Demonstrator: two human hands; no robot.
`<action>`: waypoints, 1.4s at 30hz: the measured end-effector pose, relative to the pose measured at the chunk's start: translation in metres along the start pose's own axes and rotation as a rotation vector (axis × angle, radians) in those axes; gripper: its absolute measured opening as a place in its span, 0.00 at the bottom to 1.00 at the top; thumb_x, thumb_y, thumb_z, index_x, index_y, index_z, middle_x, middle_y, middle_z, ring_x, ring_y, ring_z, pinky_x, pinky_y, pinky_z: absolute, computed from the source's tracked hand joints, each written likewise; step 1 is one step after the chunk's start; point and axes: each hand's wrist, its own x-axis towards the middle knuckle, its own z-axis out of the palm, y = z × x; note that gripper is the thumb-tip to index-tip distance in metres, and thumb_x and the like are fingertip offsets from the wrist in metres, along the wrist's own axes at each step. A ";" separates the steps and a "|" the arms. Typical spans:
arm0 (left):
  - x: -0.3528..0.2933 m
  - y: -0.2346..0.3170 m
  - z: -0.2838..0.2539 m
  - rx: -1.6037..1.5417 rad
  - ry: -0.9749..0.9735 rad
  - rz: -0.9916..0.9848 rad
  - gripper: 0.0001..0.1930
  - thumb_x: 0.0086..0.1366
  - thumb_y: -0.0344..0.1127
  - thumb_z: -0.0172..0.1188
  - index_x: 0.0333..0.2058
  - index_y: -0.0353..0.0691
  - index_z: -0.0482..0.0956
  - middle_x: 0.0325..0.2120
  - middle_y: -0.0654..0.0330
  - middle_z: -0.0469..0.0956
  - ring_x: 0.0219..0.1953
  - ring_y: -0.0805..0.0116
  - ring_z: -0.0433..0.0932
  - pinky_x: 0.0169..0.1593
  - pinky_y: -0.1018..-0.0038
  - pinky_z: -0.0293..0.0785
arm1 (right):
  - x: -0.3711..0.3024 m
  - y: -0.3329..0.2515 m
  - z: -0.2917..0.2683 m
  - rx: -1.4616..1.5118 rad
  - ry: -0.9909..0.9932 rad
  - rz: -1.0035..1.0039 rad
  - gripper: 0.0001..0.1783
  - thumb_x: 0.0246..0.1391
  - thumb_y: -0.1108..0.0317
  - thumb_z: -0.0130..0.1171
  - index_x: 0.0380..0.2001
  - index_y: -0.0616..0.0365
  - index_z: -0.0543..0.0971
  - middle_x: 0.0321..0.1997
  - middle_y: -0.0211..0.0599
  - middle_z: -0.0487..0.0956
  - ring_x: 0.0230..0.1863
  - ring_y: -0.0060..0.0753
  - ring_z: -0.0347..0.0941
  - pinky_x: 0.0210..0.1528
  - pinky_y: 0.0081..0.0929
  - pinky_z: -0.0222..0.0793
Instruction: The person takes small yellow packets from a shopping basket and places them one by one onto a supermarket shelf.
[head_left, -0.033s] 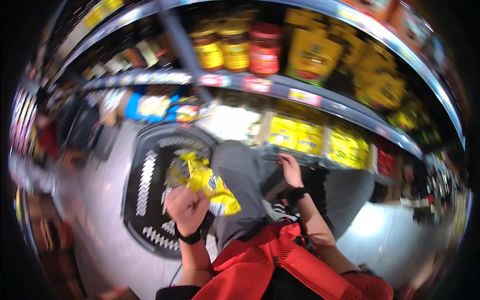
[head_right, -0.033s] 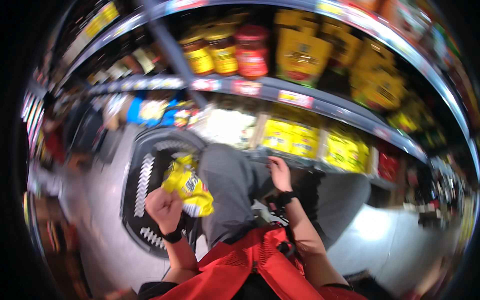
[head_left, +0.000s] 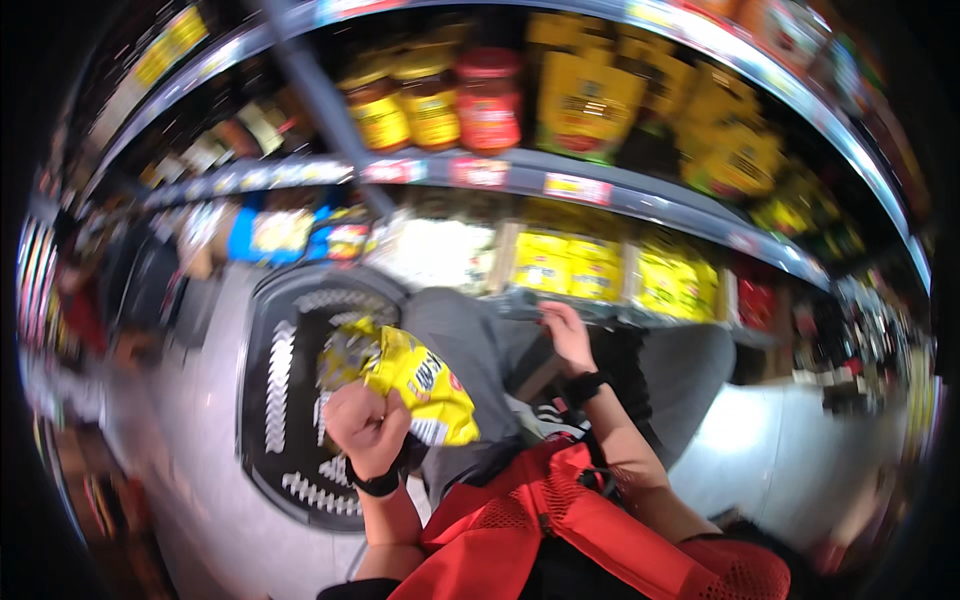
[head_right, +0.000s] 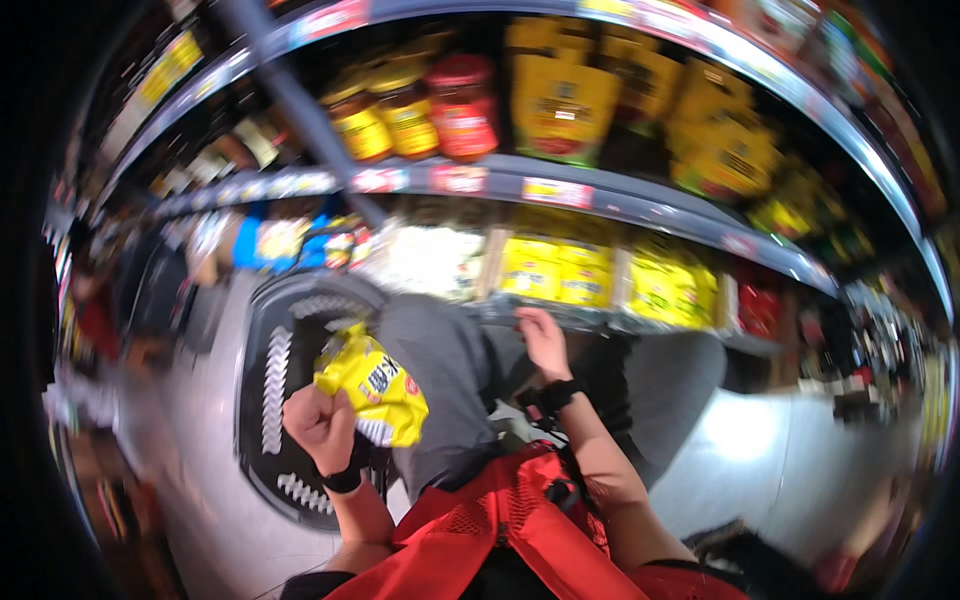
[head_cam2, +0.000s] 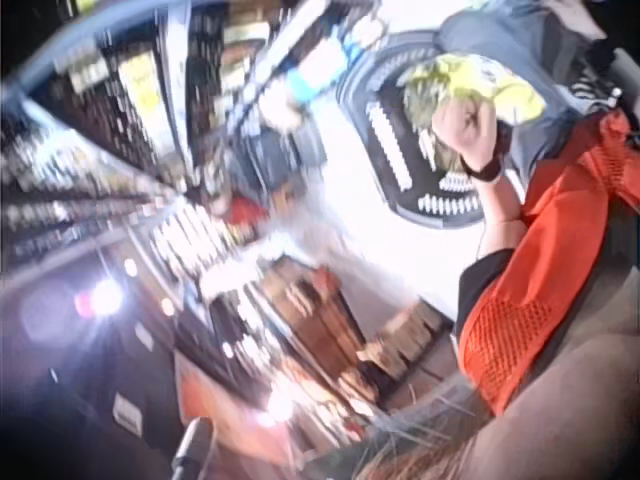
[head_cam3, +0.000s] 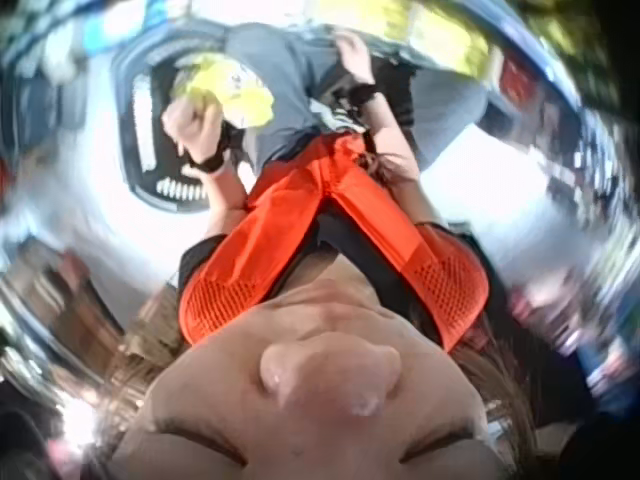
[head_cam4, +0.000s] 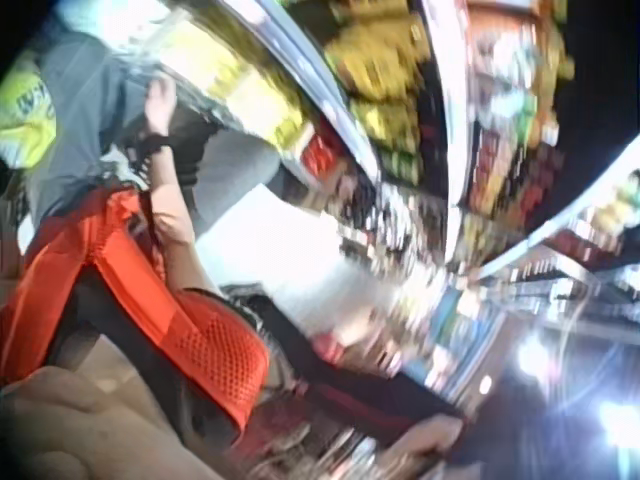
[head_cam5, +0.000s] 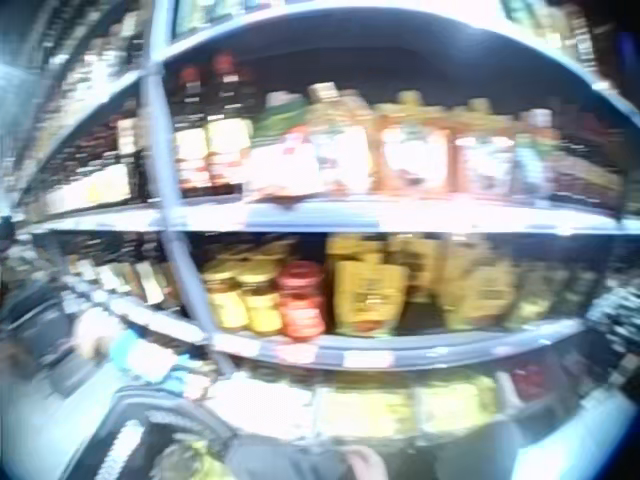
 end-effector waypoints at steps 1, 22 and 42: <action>-0.007 0.003 0.018 -0.086 -0.017 -0.018 0.13 0.36 0.20 0.54 0.07 0.38 0.58 0.05 0.61 0.56 0.08 0.67 0.55 0.15 0.76 0.48 | -0.015 -0.026 -0.012 0.113 -0.045 0.013 0.15 0.53 0.63 0.42 0.41 0.60 0.67 0.39 0.34 0.71 0.37 0.26 0.68 0.39 0.20 0.62; -0.051 -0.020 0.126 -0.942 -0.790 -0.983 0.31 0.52 0.32 0.54 0.52 0.35 0.49 0.47 0.58 0.61 0.47 0.71 0.62 0.49 0.76 0.60 | -0.097 -0.119 -0.007 0.167 0.426 -0.097 0.13 0.47 0.73 0.51 0.37 0.65 0.67 0.35 0.34 0.73 0.32 0.21 0.70 0.34 0.17 0.66; -0.025 0.008 0.127 -0.161 -1.188 -0.413 0.14 0.46 0.32 0.60 0.32 0.33 0.72 0.22 0.56 0.75 0.26 0.71 0.76 0.31 0.79 0.68 | -0.108 -0.121 -0.053 -0.525 -0.472 0.099 0.32 0.31 0.69 0.65 0.44 0.62 0.65 0.39 0.37 0.72 0.40 0.26 0.68 0.41 0.22 0.63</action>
